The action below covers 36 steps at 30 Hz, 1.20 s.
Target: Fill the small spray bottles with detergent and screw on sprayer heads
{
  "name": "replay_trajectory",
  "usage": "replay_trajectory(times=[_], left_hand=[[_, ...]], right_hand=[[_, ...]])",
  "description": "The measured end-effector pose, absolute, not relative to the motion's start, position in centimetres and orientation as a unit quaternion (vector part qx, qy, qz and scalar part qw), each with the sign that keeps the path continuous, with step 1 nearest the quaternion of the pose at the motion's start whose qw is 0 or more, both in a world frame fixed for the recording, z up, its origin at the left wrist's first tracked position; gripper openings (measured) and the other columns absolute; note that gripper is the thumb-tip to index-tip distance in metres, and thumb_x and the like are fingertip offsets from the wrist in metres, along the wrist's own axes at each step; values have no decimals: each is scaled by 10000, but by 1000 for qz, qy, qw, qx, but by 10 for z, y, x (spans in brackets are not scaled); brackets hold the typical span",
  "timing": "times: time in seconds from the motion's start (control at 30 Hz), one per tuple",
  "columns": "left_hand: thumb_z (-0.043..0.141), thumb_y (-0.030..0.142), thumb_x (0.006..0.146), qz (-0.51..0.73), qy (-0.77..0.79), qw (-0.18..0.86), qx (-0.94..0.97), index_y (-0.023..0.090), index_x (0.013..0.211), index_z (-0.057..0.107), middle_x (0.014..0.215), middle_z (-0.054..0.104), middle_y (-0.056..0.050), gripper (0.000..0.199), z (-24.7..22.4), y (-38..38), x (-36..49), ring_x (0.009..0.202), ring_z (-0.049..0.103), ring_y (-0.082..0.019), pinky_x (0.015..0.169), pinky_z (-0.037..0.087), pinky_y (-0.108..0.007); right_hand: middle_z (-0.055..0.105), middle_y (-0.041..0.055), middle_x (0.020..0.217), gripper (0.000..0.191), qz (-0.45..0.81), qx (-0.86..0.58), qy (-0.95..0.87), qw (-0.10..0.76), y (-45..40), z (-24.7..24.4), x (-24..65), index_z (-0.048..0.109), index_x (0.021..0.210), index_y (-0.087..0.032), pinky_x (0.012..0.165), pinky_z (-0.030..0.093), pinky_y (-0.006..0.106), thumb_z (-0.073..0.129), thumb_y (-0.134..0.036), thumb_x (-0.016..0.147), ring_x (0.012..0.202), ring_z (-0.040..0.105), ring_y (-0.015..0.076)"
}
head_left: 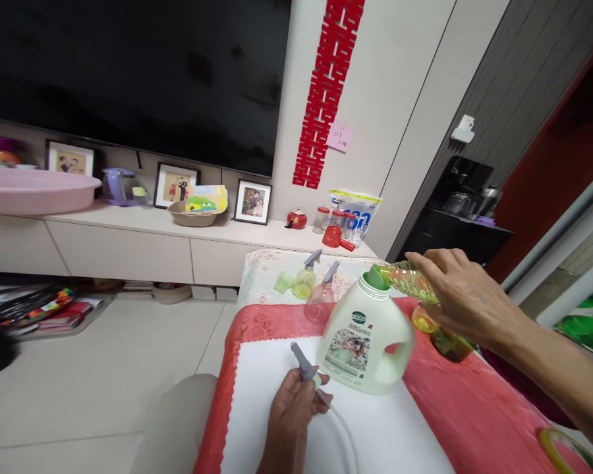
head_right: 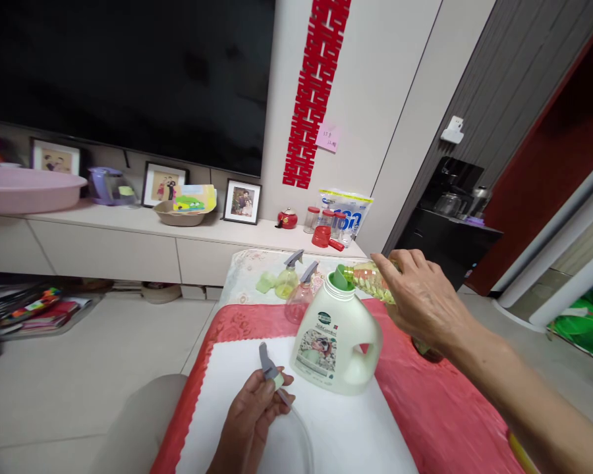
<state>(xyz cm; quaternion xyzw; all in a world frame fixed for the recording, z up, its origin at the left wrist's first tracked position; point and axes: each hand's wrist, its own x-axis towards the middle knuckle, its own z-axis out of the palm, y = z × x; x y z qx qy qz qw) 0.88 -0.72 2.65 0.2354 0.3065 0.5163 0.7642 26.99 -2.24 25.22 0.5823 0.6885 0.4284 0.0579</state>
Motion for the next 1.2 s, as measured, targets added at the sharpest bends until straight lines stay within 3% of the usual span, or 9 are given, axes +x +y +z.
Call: replay_trajectory(times=[0.17, 0.43, 0.67, 0.9, 1.2], left_hand=[[909, 519, 579, 508, 311, 768, 237, 133, 902, 732, 850, 757, -111, 534, 25, -8, 9, 646, 694, -200, 630, 500, -310], [906, 490, 608, 506, 293, 777, 234, 132, 912, 730, 853, 758, -108, 502, 25, -9, 8, 630, 684, -184, 622, 485, -298], [889, 508, 633, 499, 285, 785, 232, 139, 946, 735, 886, 758, -111, 508, 27, -12, 7, 663, 682, -180, 661, 490, -306], [887, 504, 640, 492, 285, 787, 238, 137, 940, 728, 890, 757, -111, 500, 25, -11, 7, 655, 680, -174, 637, 481, -290], [905, 526, 600, 486, 281, 797, 222, 138, 928, 732, 878, 758, -106, 537, 23, -10, 8, 651, 681, -182, 632, 470, -294]], right_hand=[[514, 117, 1211, 692, 450, 557, 693, 88, -19, 262, 266, 484, 1371, -199, 718, 403, 339, 568, -177, 685, 1067, 482, 282], [525, 120, 1197, 629, 464, 544, 685, 140, -15, 274, 256, 490, 1385, -233, 732, 328, 364, 473, -102, 771, 1069, 470, 294], [489, 149, 1248, 634, 455, 530, 696, 166, -14, 283, 243, 499, 1368, -249, 826, 367, 433, 491, -51, 766, 1178, 411, 345], [482, 153, 1205, 472, 470, 498, 708, 174, -16, 293, 221, 565, 1265, -199, 913, 363, 532, 423, -30, 848, 1176, 421, 343], [422, 156, 1339, 469, 507, 462, 706, 178, -16, 295, 222, 522, 1328, -198, 965, 370, 565, 341, -74, 913, 1269, 372, 338]])
